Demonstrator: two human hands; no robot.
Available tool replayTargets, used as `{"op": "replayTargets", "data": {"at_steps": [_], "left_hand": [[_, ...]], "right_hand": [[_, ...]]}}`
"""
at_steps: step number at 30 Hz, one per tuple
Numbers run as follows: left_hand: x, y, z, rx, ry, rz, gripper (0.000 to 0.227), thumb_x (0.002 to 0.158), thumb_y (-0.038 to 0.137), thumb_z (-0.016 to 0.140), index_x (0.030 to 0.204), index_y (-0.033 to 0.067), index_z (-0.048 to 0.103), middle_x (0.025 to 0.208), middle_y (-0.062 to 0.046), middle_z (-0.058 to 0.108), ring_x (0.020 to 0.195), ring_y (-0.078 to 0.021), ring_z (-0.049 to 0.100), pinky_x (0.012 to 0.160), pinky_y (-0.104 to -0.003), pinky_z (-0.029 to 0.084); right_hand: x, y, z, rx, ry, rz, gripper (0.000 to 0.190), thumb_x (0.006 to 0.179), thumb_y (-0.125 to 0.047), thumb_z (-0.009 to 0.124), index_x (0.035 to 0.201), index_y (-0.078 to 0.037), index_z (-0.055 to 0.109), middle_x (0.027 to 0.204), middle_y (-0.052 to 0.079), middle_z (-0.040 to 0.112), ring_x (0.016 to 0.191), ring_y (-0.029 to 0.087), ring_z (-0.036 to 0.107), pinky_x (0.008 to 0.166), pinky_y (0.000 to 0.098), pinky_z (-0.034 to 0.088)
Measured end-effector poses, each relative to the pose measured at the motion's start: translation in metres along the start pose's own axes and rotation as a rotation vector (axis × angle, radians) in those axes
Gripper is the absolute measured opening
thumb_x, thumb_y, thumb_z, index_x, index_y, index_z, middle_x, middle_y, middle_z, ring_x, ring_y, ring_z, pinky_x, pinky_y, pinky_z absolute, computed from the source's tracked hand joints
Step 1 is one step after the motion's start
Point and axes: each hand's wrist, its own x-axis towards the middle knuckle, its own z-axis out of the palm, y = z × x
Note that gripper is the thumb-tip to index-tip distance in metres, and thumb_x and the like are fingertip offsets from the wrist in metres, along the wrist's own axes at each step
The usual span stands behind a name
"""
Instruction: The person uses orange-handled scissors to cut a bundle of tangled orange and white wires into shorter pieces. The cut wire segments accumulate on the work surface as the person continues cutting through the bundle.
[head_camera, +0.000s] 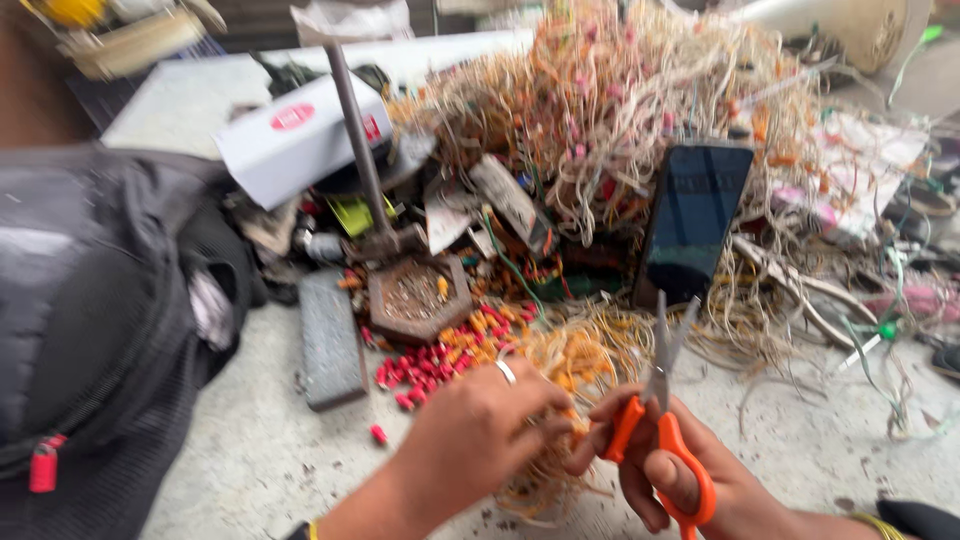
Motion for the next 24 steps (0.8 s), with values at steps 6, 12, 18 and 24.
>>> {"op": "replayTargets", "data": {"at_steps": [6,12,18,24], "left_hand": [[-0.002,0.007,0.013,-0.084,-0.022,0.121,0.035,0.085,0.019,0.077,0.119,0.0109,0.072,0.106,-0.008,0.069,0.103,-0.0306,0.064,0.088,-0.043,0.052],[-0.004,0.011,0.029,0.022,0.081,0.184,0.016,0.088,0.020,0.080,0.094,0.0081,0.073,0.104,-0.011,0.067,0.102,-0.0321,0.064,0.086,-0.045,0.051],[-0.006,0.011,0.015,-0.149,0.102,0.049,0.014,0.086,0.018,0.080,0.094,0.0078,0.075,0.096,-0.008,0.069,0.093,-0.0265,0.070,0.080,-0.039,0.056],[-0.003,0.018,0.015,-0.463,0.237,0.008,0.022,0.087,0.018,0.085,0.090,0.0021,0.070,0.092,-0.007,0.068,0.081,-0.0137,0.072,0.070,-0.028,0.060]], "right_hand": [[0.003,0.005,-0.006,0.031,0.016,-0.062,0.086,0.085,-0.062,0.069,0.139,0.000,0.042,0.111,0.026,0.072,0.056,0.013,0.053,0.051,0.0248,0.042],[-0.003,0.022,-0.007,0.025,-0.049,-0.221,0.082,0.088,-0.053,0.075,0.140,0.002,0.044,0.110,0.030,0.070,0.064,0.011,0.051,0.056,0.0235,0.039],[-0.001,0.043,-0.015,-0.106,0.076,-0.302,0.051,0.097,-0.031,0.073,0.130,0.001,0.052,0.107,0.030,0.071,0.074,0.019,0.071,0.052,0.0242,0.045],[-0.007,0.056,-0.023,-0.420,0.067,-0.464,0.047,0.091,-0.017,0.078,0.131,-0.005,0.056,0.107,0.024,0.077,0.060,0.012,0.064,0.055,0.0241,0.052]]}}
